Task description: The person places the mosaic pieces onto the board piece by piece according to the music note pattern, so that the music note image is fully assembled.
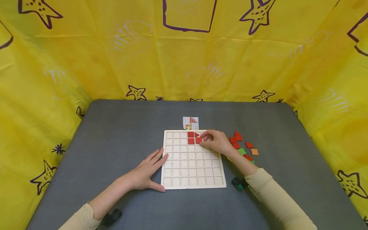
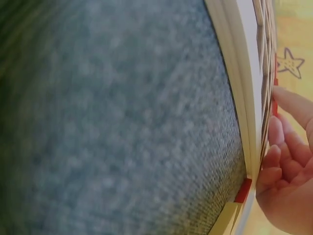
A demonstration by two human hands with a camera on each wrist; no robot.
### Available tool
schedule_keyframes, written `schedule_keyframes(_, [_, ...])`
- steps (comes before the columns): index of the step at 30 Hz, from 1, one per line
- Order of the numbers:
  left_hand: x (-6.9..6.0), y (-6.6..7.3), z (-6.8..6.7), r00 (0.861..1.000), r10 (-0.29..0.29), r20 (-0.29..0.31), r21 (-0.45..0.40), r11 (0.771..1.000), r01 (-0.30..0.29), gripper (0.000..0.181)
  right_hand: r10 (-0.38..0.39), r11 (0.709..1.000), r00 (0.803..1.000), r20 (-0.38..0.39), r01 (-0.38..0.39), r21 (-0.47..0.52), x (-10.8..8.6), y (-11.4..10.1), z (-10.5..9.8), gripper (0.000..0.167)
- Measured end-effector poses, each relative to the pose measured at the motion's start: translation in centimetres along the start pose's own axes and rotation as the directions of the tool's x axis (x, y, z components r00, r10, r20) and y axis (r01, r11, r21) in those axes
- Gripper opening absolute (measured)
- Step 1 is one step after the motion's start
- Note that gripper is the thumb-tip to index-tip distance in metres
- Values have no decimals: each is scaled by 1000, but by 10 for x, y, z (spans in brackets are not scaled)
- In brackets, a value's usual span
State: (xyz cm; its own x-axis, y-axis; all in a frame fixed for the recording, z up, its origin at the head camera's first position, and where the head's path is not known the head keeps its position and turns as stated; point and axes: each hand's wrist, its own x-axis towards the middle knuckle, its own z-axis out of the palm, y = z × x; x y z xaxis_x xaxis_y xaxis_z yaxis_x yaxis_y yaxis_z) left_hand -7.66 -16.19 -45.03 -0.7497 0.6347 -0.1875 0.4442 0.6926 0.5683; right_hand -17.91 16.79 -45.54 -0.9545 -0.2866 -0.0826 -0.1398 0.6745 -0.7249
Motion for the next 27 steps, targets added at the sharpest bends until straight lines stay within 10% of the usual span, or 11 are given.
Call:
schedule_keyframes(15, [0, 0, 0, 1000, -6, -2, -10, 1000, 6, 115, -30, 999, 1000, 0, 30, -17, -1, -3, 3, 20])
schedule_keyframes(27, [1, 0, 1, 1000, -28, 7, -5, 1000, 28, 116, 68, 956, 997, -38, -54, 290, -9, 14, -16, 29])
